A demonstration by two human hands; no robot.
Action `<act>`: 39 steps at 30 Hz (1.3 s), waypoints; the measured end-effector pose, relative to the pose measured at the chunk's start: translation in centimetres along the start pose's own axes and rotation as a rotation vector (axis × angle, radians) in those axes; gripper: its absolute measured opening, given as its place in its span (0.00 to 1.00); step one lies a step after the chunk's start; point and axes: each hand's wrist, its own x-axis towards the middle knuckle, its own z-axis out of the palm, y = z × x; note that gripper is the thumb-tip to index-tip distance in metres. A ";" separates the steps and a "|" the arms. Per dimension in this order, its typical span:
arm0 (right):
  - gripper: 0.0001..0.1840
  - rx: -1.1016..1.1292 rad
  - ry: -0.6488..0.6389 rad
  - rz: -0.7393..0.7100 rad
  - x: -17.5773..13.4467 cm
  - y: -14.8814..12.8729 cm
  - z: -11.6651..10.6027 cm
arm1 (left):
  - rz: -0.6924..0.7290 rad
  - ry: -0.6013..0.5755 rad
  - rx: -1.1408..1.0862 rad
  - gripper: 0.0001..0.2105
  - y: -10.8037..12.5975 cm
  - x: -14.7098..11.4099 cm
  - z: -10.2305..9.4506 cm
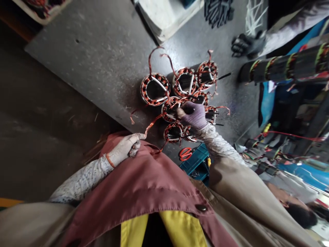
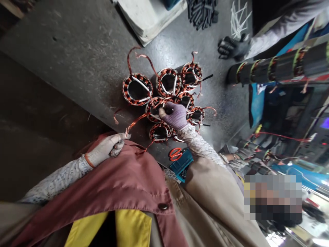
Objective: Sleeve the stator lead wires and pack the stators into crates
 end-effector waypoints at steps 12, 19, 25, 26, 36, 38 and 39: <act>0.10 0.097 0.080 -0.094 1.0 -3.4 -3.6 | 0.052 0.010 0.035 0.17 1.8 -0.7 0.3; 0.11 -0.153 0.009 -0.331 4.5 -8.5 -0.8 | 0.108 -0.021 0.052 0.18 1.7 -0.5 0.0; 0.15 -0.458 -0.053 -0.319 6.4 -7.7 3.5 | 0.092 -0.009 0.035 0.19 1.3 -0.7 -0.7; 0.14 -0.440 -0.047 -0.326 6.6 -7.6 3.5 | 0.095 -0.007 0.038 0.19 1.2 -0.8 -0.8; 0.11 0.516 0.331 -0.366 -2.8 -8.1 -5.0 | 0.561 -0.105 0.672 0.22 5.5 -3.0 2.2; 0.11 0.695 0.325 -0.248 -7.3 -6.8 -5.4 | 0.663 -0.177 0.908 0.26 6.9 -3.4 4.0; 0.11 0.769 0.316 -0.170 -9.5 -6.1 -5.1 | 0.681 -0.211 1.007 0.28 7.2 -3.5 5.0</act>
